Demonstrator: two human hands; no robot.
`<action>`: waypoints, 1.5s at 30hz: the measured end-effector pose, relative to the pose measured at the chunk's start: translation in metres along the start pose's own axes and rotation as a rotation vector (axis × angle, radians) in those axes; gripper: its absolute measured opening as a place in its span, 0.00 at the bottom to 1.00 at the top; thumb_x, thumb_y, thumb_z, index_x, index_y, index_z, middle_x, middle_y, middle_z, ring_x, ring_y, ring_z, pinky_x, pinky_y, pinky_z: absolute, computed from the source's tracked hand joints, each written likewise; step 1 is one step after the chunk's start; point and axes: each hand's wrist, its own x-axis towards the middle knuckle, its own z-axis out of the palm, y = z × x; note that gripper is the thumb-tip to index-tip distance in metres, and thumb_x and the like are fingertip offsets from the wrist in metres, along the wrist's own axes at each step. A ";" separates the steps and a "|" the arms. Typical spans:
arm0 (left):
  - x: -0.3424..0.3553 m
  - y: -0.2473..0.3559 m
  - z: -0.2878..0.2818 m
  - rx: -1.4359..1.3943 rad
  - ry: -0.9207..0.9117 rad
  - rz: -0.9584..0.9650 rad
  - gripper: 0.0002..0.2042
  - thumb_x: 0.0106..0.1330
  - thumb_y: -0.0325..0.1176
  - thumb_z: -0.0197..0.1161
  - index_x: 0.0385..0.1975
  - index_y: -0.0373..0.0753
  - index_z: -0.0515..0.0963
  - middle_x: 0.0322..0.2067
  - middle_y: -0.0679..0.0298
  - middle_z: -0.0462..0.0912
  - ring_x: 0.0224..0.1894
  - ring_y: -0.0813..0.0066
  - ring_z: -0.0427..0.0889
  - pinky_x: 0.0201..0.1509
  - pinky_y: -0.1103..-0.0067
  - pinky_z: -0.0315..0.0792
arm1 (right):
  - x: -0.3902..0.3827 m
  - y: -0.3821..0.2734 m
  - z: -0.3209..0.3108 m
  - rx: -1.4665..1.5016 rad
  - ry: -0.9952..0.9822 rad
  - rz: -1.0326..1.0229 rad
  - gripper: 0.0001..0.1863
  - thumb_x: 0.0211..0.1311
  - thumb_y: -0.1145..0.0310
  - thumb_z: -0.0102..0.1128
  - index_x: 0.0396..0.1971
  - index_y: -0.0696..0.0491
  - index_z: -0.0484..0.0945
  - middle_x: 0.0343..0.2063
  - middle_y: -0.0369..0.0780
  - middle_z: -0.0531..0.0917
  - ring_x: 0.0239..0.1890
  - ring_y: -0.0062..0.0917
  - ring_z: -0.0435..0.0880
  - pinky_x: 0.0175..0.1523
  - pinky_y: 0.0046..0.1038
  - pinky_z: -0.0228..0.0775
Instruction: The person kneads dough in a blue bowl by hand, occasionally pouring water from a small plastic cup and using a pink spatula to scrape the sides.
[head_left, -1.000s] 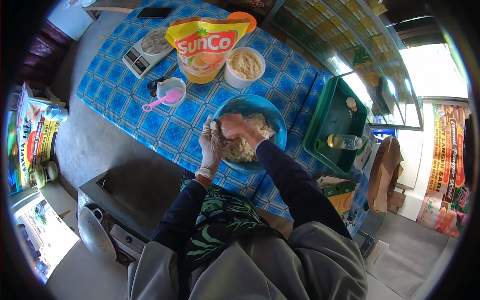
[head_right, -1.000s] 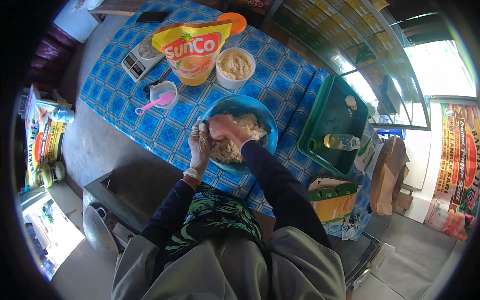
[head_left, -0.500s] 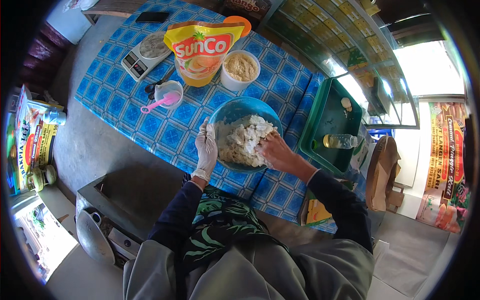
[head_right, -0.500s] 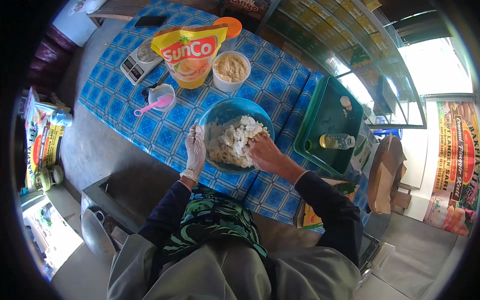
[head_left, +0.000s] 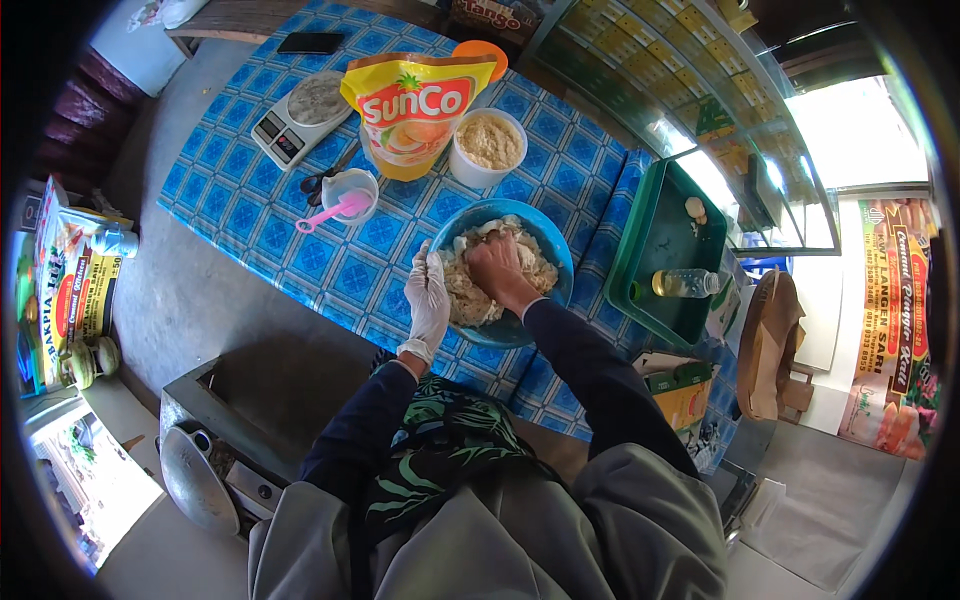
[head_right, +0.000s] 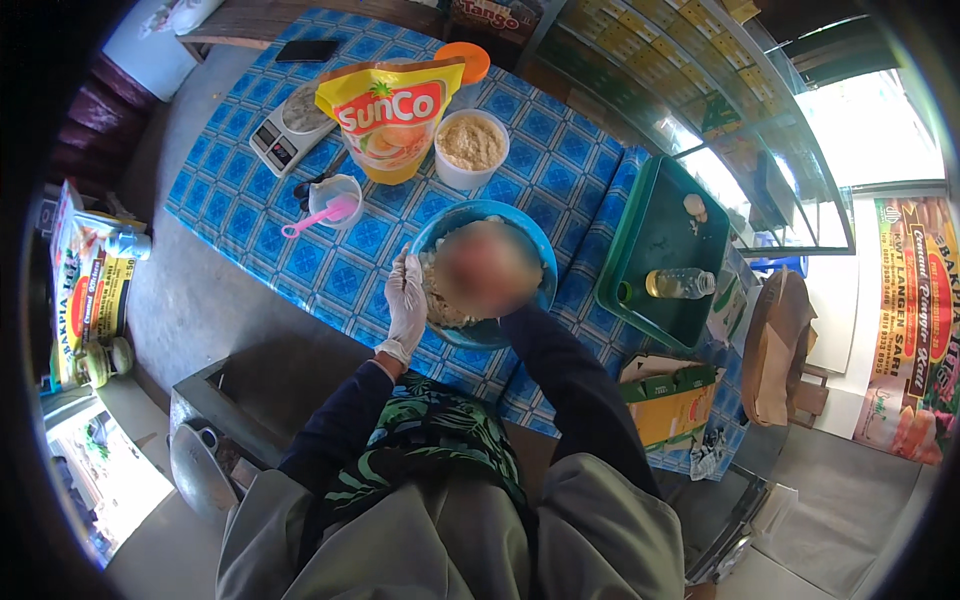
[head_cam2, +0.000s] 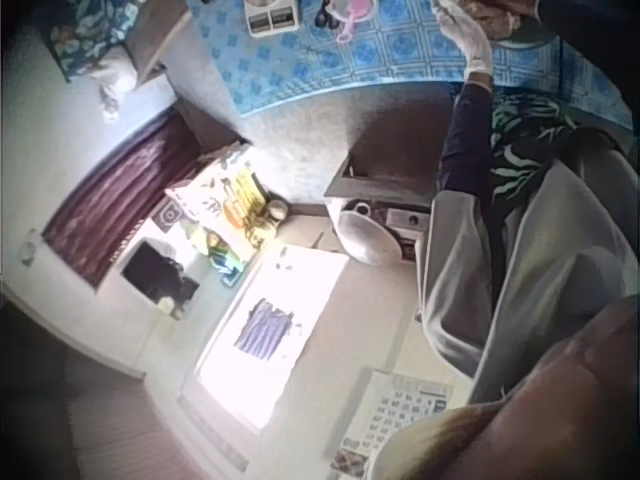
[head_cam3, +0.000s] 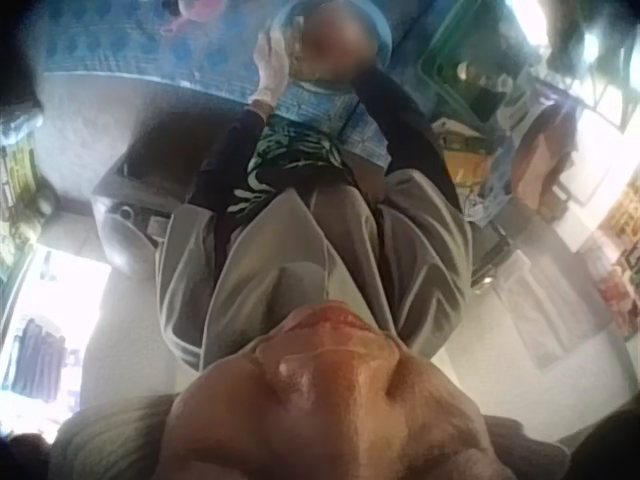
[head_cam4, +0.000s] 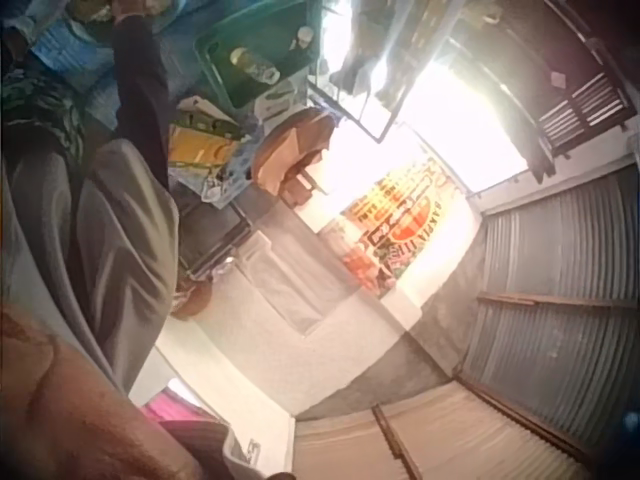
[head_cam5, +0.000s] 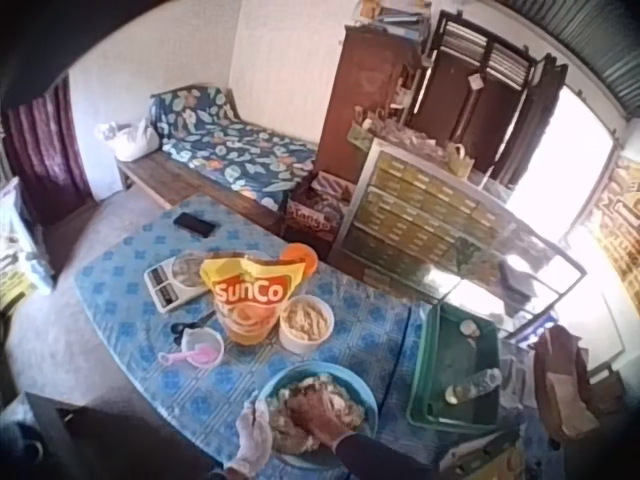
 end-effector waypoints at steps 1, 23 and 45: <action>-0.001 0.000 0.000 0.013 0.003 0.013 0.18 0.76 0.31 0.49 0.62 0.32 0.67 0.46 0.72 0.73 0.44 0.90 0.70 0.51 0.93 0.64 | 0.001 0.000 0.004 0.053 0.001 0.044 0.09 0.57 0.70 0.54 0.34 0.56 0.81 0.25 0.45 0.84 0.33 0.38 0.83 0.44 0.41 0.69; 0.019 0.036 0.006 0.356 -0.138 -0.101 0.18 0.76 0.33 0.49 0.62 0.35 0.69 0.46 0.67 0.78 0.47 0.87 0.70 0.50 0.93 0.64 | 0.004 0.045 0.005 0.860 0.117 0.110 0.37 0.48 0.48 0.69 0.56 0.54 0.74 0.48 0.46 0.80 0.56 0.37 0.75 0.58 0.40 0.65; 0.034 0.009 -0.001 -0.563 0.038 -0.384 0.16 0.74 0.25 0.50 0.59 0.28 0.69 0.55 0.58 0.71 0.57 0.73 0.71 0.67 0.83 0.65 | -0.074 0.041 -0.058 0.092 -0.132 -0.445 0.13 0.48 0.64 0.67 0.36 0.48 0.82 0.50 0.39 0.78 0.56 0.33 0.72 0.59 0.43 0.63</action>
